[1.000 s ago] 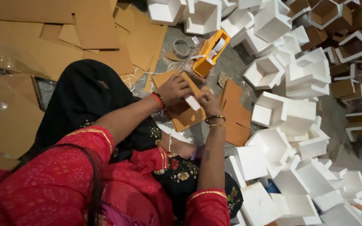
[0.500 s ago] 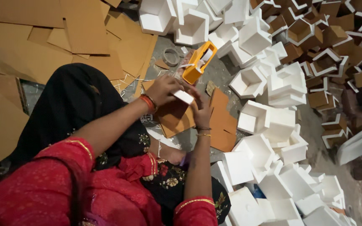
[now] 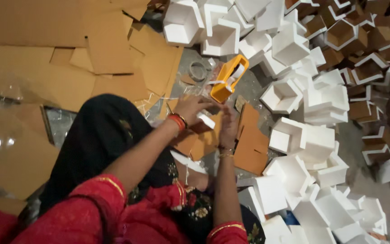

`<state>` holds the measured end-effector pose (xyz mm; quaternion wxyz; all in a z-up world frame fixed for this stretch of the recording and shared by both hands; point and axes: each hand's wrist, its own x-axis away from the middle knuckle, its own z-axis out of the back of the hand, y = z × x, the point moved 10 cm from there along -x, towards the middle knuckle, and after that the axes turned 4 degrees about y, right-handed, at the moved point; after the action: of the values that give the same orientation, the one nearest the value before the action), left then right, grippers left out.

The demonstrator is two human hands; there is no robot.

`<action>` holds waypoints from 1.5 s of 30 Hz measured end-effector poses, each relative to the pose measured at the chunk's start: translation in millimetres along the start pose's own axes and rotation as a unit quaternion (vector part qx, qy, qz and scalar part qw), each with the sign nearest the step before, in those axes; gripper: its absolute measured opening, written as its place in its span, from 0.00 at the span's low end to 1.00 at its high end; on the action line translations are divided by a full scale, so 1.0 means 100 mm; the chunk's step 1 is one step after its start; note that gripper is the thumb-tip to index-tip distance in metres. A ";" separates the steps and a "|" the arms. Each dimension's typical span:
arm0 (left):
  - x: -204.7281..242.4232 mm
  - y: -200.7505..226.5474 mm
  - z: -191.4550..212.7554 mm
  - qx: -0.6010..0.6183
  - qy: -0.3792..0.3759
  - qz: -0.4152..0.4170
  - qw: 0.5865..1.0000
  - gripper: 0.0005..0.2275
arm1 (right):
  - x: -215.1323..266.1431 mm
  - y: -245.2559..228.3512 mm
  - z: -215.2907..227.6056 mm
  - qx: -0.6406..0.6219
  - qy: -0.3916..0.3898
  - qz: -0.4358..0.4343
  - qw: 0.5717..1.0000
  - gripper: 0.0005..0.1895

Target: The person sits on the floor assembling small white boxes. They pick up white box components and brown cardboard pieces, then use a yellow tape dispenser to apply clear tape to the edges of the boxes to secure them.

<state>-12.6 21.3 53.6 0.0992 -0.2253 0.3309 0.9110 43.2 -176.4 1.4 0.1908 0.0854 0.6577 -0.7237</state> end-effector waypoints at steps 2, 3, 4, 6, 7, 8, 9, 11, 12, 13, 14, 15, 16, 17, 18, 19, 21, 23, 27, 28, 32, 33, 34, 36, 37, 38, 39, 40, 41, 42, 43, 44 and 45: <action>0.01 0.11 0.19 0.079 0.059 0.003 0.995 0.23 | -0.44 0.20 0.41 0.087 0.107 -0.045 0.989 0.18; -0.02 0.15 0.25 0.130 0.086 0.007 0.988 0.19 | -0.73 0.22 0.56 0.172 0.137 -0.054 0.974 0.17; -0.05 0.17 0.30 0.180 0.113 0.011 0.977 0.15 | -1.05 0.15 0.56 0.199 0.122 -0.028 0.972 0.18; -0.15 0.04 0.27 0.253 0.105 0.076 0.959 0.12 | -1.64 -0.02 0.40 0.281 0.068 0.016 0.957 0.24; -0.19 -0.06 0.18 0.274 0.068 0.136 0.950 0.13 | -1.90 -0.11 0.27 0.335 0.031 0.034 0.941 0.27; -0.21 -0.14 0.09 0.293 0.031 0.194 0.936 0.14 | -2.08 -0.20 0.14 0.387 -0.006 0.052 0.921 0.31; -0.26 -0.15 0.12 0.307 0.051 0.196 0.930 0.12 | -2.18 -0.31 -0.05 0.459 -0.052 0.113 0.880 0.38; -0.33 -0.16 0.19 0.337 0.093 0.203 0.915 0.09 | -2.25 -0.40 -0.39 0.586 -0.145 0.229 0.764 0.51; -0.37 -0.13 0.22 0.345 0.105 0.188 0.914 0.08 | -2.38 -0.45 -0.31 0.582 -0.121 0.214 0.775 0.54; -0.37 -0.10 0.25 0.352 0.118 0.176 0.912 0.07 | -2.51 -0.47 -0.23 0.577 -0.100 0.198 0.786 0.57; -0.41 -0.09 0.28 0.358 0.130 0.164 0.910 0.07 | -2.70 -0.54 0.16 0.563 0.069 0.128 0.813 0.51; -0.42 -0.08 0.26 0.351 0.127 0.175 0.911 0.07 | -2.68 -0.53 0.62 0.532 0.236 0.047 0.812 0.44; -0.44 -0.07 0.23 0.343 0.124 0.187 0.912 0.07 | -2.83 -0.44 0.68 0.507 0.177 0.051 0.842 0.39; -0.44 -0.08 0.23 0.333 0.118 0.197 0.914 0.08 | -3.00 -0.40 0.77 0.476 0.120 0.053 0.870 0.35; -0.42 -0.08 0.22 0.328 0.107 0.206 0.916 0.08 | -3.07 -0.31 0.78 0.443 0.064 0.054 0.893 0.30; -0.44 -0.09 0.20 0.324 0.101 0.210 0.917 0.07 | -3.07 -0.20 0.55 0.479 -0.052 0.099 0.871 0.31; -0.43 -0.09 0.19 0.319 0.101 0.209 0.919 0.07 | -2.75 0.02 0.08 0.527 -0.279 0.181 0.782 0.33; -0.42 -0.06 0.18 0.321 0.112 0.197 0.919 0.07 | -2.48 0.07 -0.11 0.525 -0.252 0.169 0.795 0.43; -0.33 -0.03 0.13 0.325 0.113 0.180 0.921 0.06 | -2.32 -0.02 -0.38 0.658 -0.197 0.128 0.716 0.54; -0.31 -0.04 0.12 0.322 0.106 0.188 0.922 0.06 | -2.31 -0.05 -0.40 0.679 -0.185 0.117 0.701 0.54; -0.32 -0.06 0.08 0.309 0.081 0.192 0.928 0.06 | -2.27 -0.30 -0.43 0.715 -0.127 0.155 0.669 0.50; -0.32 -0.06 0.09 0.317 0.090 0.186 0.926 0.06 | -2.24 -0.29 -0.43 0.715 -0.125 0.152 0.671 0.49; -0.32 -0.04 0.09 0.325 0.099 0.179 0.923 0.06 | -2.20 -0.28 -0.41 0.714 -0.122 0.149 0.673 0.47; -0.34 -0.07 0.14 0.324 0.103 0.172 0.925 0.06 | -2.12 -0.32 -0.38 0.699 -0.098 0.175 0.687 0.41; -0.35 -0.07 0.14 0.320 0.099 0.175 0.926 0.06 | -2.05 -0.37 -0.34 0.687 -0.080 0.202 0.693 0.36; -0.36 -0.07 0.13 0.317 0.096 0.179 0.927 0.06 | -2.03 -0.43 -0.29 0.674 -0.063 0.229 0.699 0.31; -0.35 -0.07 0.14 0.320 0.100 0.182 0.925 0.06 | -2.02 -0.45 -0.20 0.657 -0.063 0.220 0.718 0.26; -0.35 -0.08 0.15 0.323 0.104 0.185 0.923 0.06 | -2.02 -0.49 -0.11 0.639 -0.063 0.211 0.737 0.23; -0.36 -0.07 0.15 0.327 0.108 0.185 0.921 0.06 | -2.01 -0.56 -0.02 0.621 -0.061 0.202 0.755 0.20; -0.36 -0.06 0.12 0.324 0.097 0.194 0.921 0.06 | -1.96 -0.62 -0.05 0.620 -0.075 0.225 0.748 0.26; -0.37 -0.07 0.10 0.320 0.088 0.201 0.922 0.07 | -1.95 -0.66 -0.13 0.616 -0.087 0.250 0.741 0.32; -0.38 -0.07 0.08 0.316 0.079 0.208 0.922 0.07 | -1.96 -0.70 -0.21 0.613 -0.099 0.275 0.734 0.39; -0.35 -0.04 0.06 0.319 0.082 0.203 0.922 0.07 | -1.99 -0.65 -0.24 0.600 -0.113 0.263 0.747 0.41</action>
<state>17.1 27.1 72.3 -0.0488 -0.1832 0.6499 0.7360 196.4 -116.2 133.0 0.3560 0.2700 0.0126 -0.8946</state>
